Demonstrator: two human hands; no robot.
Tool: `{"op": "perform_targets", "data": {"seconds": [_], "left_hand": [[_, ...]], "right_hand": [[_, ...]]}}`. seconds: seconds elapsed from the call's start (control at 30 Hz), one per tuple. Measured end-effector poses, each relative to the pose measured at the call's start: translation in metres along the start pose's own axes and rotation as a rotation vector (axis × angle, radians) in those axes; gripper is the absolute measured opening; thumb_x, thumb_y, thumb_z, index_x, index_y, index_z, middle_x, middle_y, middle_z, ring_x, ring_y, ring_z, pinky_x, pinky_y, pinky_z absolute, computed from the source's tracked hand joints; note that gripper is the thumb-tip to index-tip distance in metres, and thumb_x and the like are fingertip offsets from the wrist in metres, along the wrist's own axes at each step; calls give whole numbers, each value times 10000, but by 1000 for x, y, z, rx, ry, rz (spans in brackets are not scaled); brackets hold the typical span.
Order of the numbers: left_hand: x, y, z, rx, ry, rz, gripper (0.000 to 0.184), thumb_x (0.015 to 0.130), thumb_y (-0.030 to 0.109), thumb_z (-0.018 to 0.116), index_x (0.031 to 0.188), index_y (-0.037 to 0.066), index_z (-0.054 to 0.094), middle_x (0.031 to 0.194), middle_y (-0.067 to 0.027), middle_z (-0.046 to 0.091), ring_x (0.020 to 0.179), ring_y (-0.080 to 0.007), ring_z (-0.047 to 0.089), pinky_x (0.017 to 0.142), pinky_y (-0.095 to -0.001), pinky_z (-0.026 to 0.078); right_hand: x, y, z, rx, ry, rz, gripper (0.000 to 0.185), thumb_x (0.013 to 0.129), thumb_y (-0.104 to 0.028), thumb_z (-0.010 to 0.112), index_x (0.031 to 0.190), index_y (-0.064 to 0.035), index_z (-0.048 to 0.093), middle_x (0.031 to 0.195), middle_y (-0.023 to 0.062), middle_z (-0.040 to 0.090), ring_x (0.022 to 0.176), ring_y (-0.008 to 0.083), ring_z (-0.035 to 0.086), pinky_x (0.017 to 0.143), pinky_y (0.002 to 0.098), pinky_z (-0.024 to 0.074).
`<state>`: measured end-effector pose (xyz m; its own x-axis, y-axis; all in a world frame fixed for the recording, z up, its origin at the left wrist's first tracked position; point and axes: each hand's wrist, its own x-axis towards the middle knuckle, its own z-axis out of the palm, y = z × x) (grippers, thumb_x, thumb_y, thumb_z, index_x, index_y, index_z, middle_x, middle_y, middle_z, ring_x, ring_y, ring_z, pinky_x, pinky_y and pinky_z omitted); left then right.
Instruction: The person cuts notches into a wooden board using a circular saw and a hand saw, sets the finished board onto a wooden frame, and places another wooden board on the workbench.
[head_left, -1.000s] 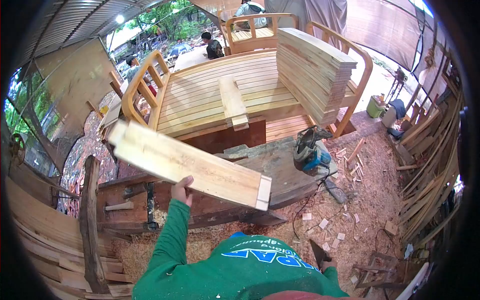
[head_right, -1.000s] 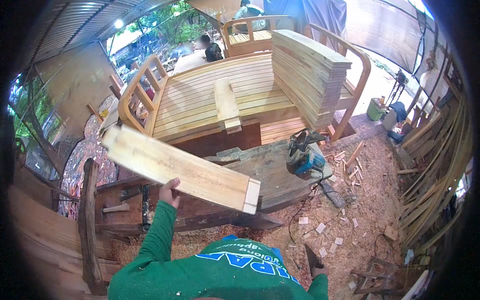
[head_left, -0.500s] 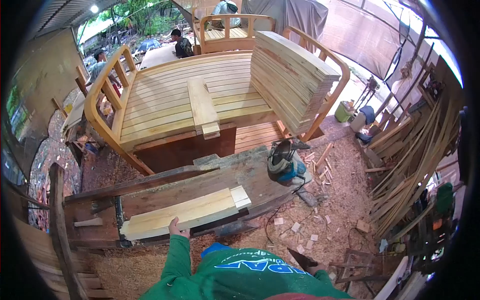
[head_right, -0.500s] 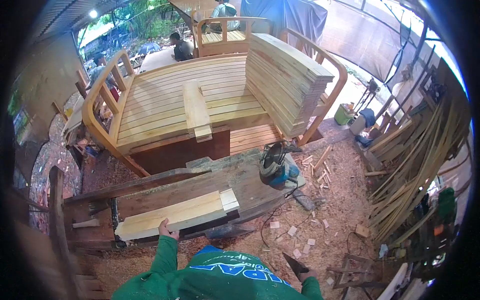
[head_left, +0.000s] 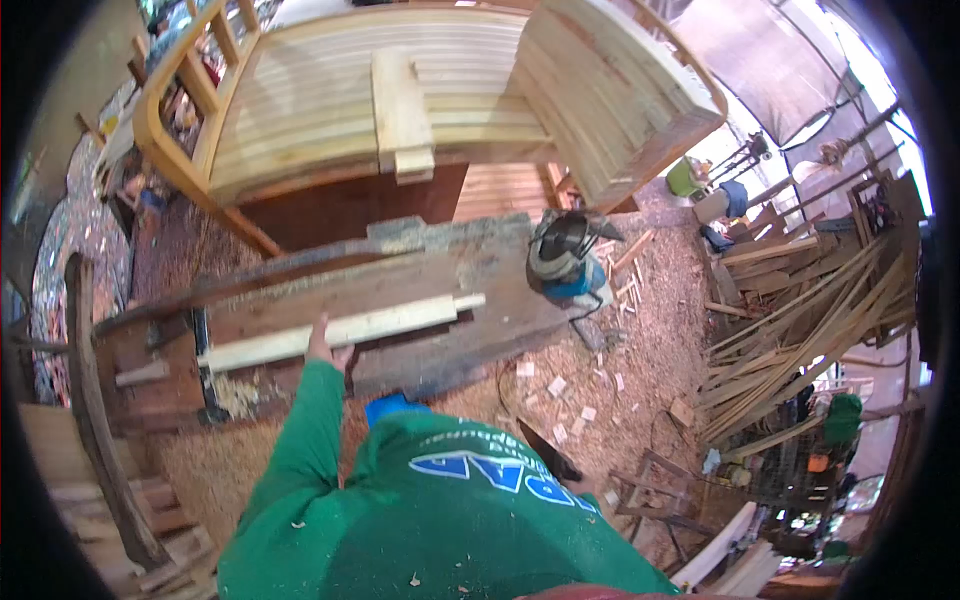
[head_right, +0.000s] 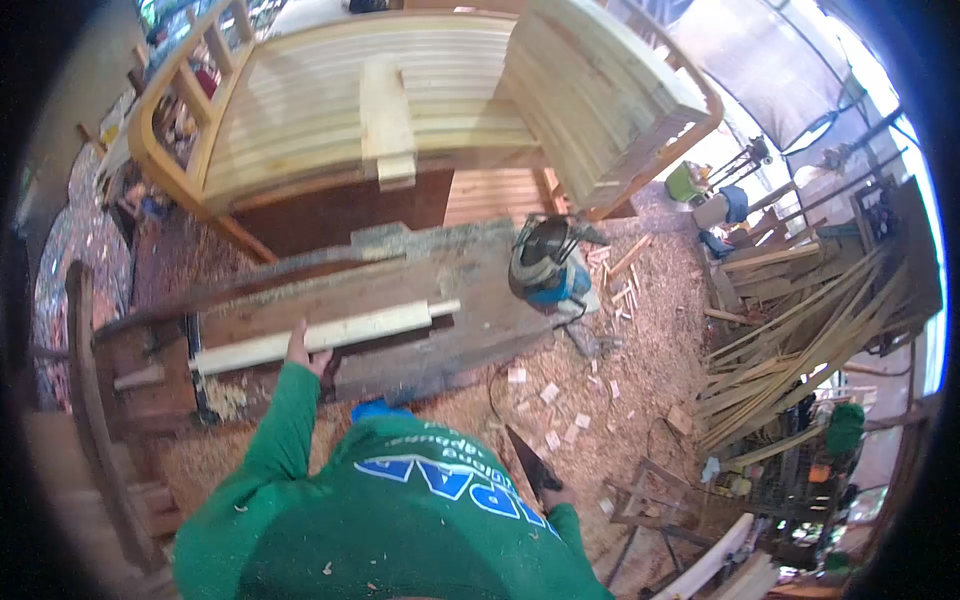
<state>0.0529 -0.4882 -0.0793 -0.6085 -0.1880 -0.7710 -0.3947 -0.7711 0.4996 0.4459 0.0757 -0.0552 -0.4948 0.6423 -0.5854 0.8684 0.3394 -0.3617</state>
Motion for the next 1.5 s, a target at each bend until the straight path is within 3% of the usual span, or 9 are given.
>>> {"op": "perform_targets", "data": {"seconds": [0.1,0.27,0.4,0.5,0.6,0.7,0.83,1.4,1.5], "left_hand": [[9,14,19,97,172,35,711,856,501,813,1397,111,565,1323,-149,609,1181,-337,603,960,-544,548],[-22,32,53,338,325,-2,944,822,657,779,1493,55,498,1337,-230,561,1136,-390,604,917,-541,572],[-33,21,34,232,63,-151,855,849,586,796,1500,108,515,1410,-208,548,1199,-362,622,888,-541,575],[-12,-4,24,1157,-392,-160,813,826,467,838,1515,212,490,1361,-140,590,1068,-279,668,832,-479,559],[-60,-5,60,1757,-417,1013,828,766,307,862,1509,227,505,1297,-131,628,1021,-272,670,816,-437,535],[-85,30,104,2060,-294,1404,828,710,227,859,1466,235,522,1189,-127,600,1046,-322,643,897,-493,502],[-35,46,107,2319,-395,904,668,770,309,851,1345,125,564,1213,-186,669,1105,-402,655,939,-511,533],[14,124,107,2171,-186,1044,564,728,293,882,1182,92,616,1201,-121,619,1184,-337,626,944,-459,545],[13,130,112,2173,-167,1028,610,703,283,884,1223,105,620,1196,-124,618,1170,-341,628,951,-473,523]], "right_hand": [[-26,-52,-15,-18,-50,140,410,722,-181,805,1101,-28,786,994,154,793,899,269,761,861,408,590],[28,39,33,98,21,3,403,689,-132,769,1072,-7,793,983,167,793,888,250,756,840,396,588],[10,24,29,173,-14,121,375,726,-85,757,1089,5,767,903,134,773,758,235,725,706,403,587],[-1,13,33,165,16,140,395,738,-74,751,1123,9,747,865,131,760,689,229,703,640,398,581],[-36,-54,10,95,-30,191,430,737,-76,755,1158,8,732,866,136,755,648,235,691,579,400,572],[-37,-52,13,78,-30,182,433,734,-78,756,1159,4,731,892,139,756,649,245,696,556,408,574],[-41,-52,21,147,-22,211,425,724,-86,762,1139,1,742,936,144,763,690,253,717,605,416,598],[-81,-76,-43,335,518,579,477,777,-85,740,1213,90,656,976,138,728,784,267,680,717,421,574],[-44,22,-78,471,819,400,467,822,-68,719,1244,107,621,975,147,717,700,258,662,626,426,570]]}}
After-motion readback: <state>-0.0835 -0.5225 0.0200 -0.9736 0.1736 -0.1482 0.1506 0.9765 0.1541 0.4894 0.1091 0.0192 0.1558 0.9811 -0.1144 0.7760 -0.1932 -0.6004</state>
